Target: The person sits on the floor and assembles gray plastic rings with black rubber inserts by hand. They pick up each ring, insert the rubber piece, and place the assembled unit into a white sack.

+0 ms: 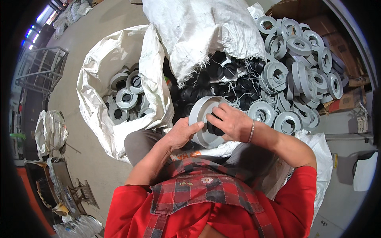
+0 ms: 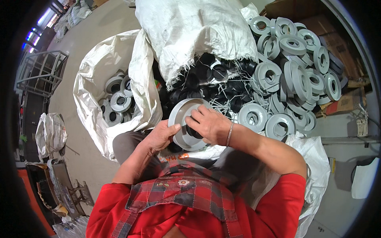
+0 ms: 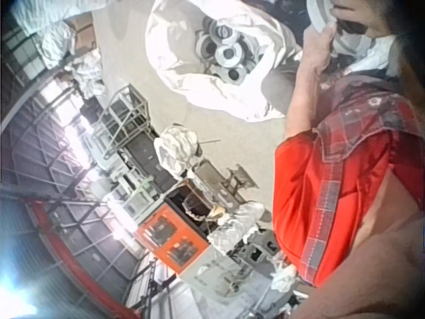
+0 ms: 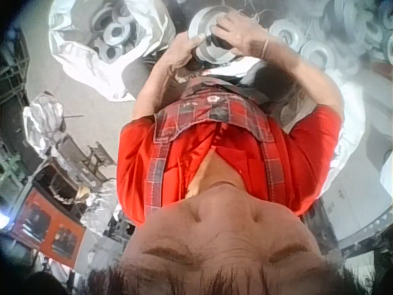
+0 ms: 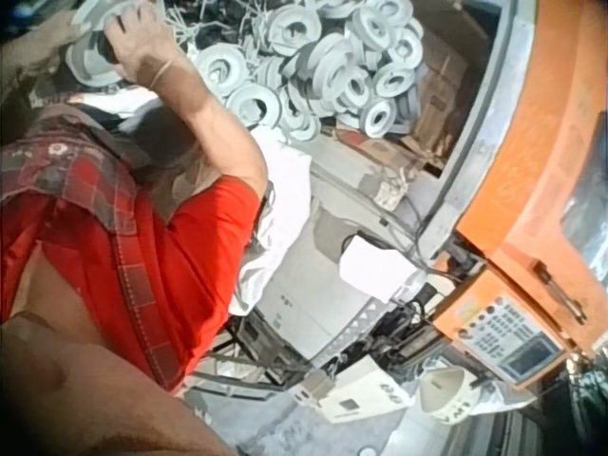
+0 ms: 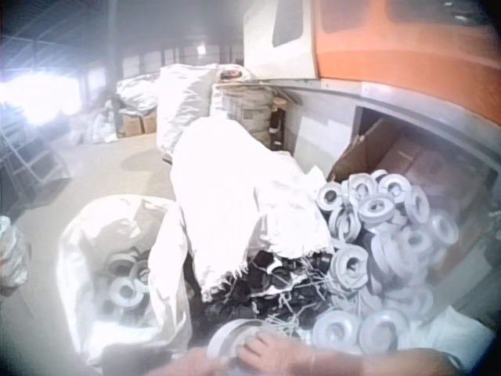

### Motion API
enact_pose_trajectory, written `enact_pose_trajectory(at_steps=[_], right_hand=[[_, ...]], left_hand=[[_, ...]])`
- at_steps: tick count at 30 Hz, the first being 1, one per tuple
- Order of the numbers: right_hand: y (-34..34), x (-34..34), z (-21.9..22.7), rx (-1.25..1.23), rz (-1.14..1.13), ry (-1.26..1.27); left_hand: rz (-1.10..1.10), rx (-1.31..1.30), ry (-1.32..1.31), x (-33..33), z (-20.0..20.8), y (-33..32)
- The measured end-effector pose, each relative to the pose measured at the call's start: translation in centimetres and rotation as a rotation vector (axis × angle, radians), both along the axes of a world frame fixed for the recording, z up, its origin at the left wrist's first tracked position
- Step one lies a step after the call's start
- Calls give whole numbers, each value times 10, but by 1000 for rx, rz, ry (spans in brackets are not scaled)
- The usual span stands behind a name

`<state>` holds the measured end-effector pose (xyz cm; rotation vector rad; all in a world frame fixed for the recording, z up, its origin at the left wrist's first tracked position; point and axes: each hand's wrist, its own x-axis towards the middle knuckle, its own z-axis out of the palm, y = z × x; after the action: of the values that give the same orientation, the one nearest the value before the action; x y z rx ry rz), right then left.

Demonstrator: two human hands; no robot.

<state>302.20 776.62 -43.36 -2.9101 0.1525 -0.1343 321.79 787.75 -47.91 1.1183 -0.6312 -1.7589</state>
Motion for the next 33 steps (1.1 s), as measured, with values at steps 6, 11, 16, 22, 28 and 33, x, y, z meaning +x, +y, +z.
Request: enact_pose_trajectory(at_steps=[6,11,16,22,28,33], right_hand=[[6,-3,-10,210,-150,-177],[8,-2,-19,65,-46,-197],[13,4,-23,593,-507,-193],[-25,-8,-45,1616,-653,193],[-123,-152,-167,254,-1144,704],[-124,-147,-183,141,-992,753]], left_hand=[[164,34,238,-18,11,6],[135,96,220,-9,3,7],[177,-78,-12,-22,4,12],[313,-437,-866,17,27,18],[653,-699,-1415,72,71,-1],[-141,-731,-1213,17,24,-2]])
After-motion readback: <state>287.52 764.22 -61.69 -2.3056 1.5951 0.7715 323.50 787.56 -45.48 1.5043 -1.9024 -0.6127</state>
